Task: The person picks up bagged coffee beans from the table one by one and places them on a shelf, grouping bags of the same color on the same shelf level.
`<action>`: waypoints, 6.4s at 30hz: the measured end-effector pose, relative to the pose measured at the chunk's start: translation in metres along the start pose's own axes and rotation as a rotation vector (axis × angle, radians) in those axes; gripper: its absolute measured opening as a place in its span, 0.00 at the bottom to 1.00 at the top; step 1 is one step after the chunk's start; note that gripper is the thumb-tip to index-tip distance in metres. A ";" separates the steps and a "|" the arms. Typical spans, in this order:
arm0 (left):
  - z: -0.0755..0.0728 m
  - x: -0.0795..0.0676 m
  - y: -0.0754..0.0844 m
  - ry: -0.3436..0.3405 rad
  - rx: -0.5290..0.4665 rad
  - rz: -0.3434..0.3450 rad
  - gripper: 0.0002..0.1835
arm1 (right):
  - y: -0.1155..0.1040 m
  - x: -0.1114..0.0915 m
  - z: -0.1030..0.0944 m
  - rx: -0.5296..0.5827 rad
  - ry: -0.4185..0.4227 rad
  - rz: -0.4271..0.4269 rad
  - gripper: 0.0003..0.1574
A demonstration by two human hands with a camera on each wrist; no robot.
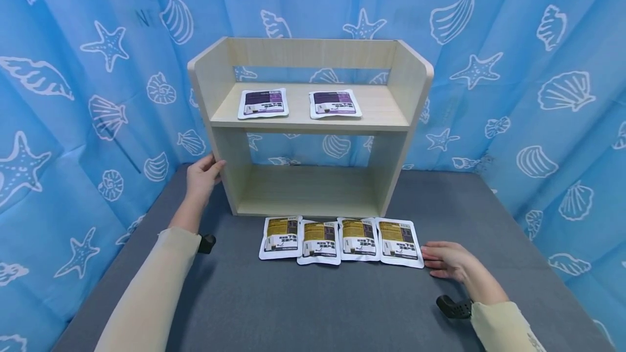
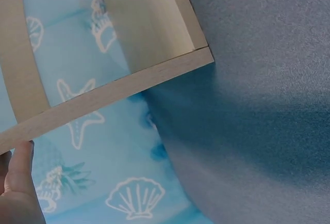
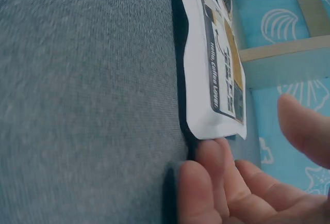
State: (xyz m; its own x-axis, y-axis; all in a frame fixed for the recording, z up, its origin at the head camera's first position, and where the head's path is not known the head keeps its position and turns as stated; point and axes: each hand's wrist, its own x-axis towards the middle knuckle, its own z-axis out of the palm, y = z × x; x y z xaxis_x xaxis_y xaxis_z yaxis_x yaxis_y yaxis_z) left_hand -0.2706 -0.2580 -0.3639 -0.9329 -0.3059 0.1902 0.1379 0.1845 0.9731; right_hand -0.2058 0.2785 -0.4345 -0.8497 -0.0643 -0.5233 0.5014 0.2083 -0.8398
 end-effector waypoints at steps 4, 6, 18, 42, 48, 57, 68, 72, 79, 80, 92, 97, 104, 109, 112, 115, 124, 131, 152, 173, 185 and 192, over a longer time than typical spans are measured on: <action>0.000 0.001 -0.001 -0.002 0.007 0.007 0.25 | 0.001 0.004 0.004 -0.002 0.022 0.000 0.36; -0.001 0.002 -0.001 -0.006 0.007 0.003 0.25 | 0.001 0.005 0.006 -0.003 0.030 -0.004 0.32; -0.002 0.001 0.001 -0.023 0.000 -0.026 0.26 | 0.003 0.005 0.016 0.076 0.037 -0.027 0.22; -0.004 0.001 0.001 -0.032 -0.027 -0.023 0.25 | -0.011 -0.026 0.000 0.160 -0.014 -0.111 0.31; -0.004 0.001 -0.001 -0.033 -0.022 -0.012 0.25 | -0.016 -0.029 0.004 0.121 -0.011 -0.109 0.31; -0.002 0.004 -0.004 -0.026 -0.015 -0.005 0.25 | -0.024 -0.032 0.017 0.105 -0.079 -0.124 0.31; -0.003 0.004 -0.005 -0.032 -0.024 0.002 0.24 | -0.038 -0.023 0.037 0.148 -0.131 -0.131 0.32; -0.003 0.004 -0.005 -0.032 -0.023 0.000 0.24 | -0.043 -0.018 0.043 0.207 -0.148 -0.131 0.33; -0.003 0.003 -0.004 -0.033 -0.024 -0.005 0.24 | -0.051 -0.006 0.056 0.259 -0.130 -0.097 0.33; -0.003 0.003 -0.004 -0.033 -0.024 -0.004 0.24 | -0.052 -0.004 0.058 0.265 -0.129 -0.092 0.33; -0.004 0.001 -0.004 -0.031 -0.024 -0.014 0.24 | -0.068 0.014 0.082 0.373 -0.131 -0.062 0.32; -0.003 0.001 -0.003 -0.032 -0.028 -0.010 0.25 | -0.073 0.022 0.092 0.387 -0.082 -0.062 0.31; -0.003 0.001 -0.003 -0.028 -0.042 -0.006 0.24 | -0.078 0.032 0.105 0.324 0.025 -0.064 0.29; -0.003 0.002 -0.003 -0.030 -0.035 -0.011 0.24 | -0.080 0.039 0.110 0.314 0.041 -0.097 0.29; -0.003 0.002 -0.004 -0.030 -0.032 -0.012 0.25 | -0.081 0.045 0.113 0.322 0.064 -0.115 0.28; -0.003 0.002 -0.004 -0.030 -0.027 -0.012 0.25 | -0.081 0.051 0.116 0.317 0.085 -0.121 0.27; -0.002 0.003 -0.002 -0.028 -0.030 -0.018 0.24 | -0.079 0.068 0.124 0.283 0.145 -0.104 0.28; -0.003 0.003 -0.004 -0.029 -0.033 -0.016 0.24 | -0.080 0.080 0.127 0.268 0.210 -0.092 0.28; -0.002 0.002 -0.005 -0.022 -0.031 -0.008 0.24 | -0.084 0.089 0.137 0.408 0.345 -0.097 0.34; -0.001 -0.002 0.000 -0.027 -0.031 -0.015 0.24 | -0.074 0.063 0.128 0.433 0.256 -0.192 0.27; -0.002 -0.001 -0.001 -0.026 -0.043 -0.022 0.24 | -0.066 0.033 0.112 0.298 0.142 -0.143 0.34; -0.003 -0.001 0.001 -0.034 -0.046 -0.026 0.24 | -0.057 0.020 0.103 0.297 0.120 -0.117 0.33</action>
State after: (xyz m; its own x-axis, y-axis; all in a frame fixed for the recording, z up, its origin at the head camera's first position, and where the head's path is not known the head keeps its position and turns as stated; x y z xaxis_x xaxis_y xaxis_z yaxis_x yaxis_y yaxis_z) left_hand -0.2686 -0.2604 -0.3627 -0.9470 -0.2779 0.1608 0.1276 0.1337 0.9828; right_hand -0.2342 0.1648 -0.4118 -0.9087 0.0478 -0.4148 0.4097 -0.0886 -0.9079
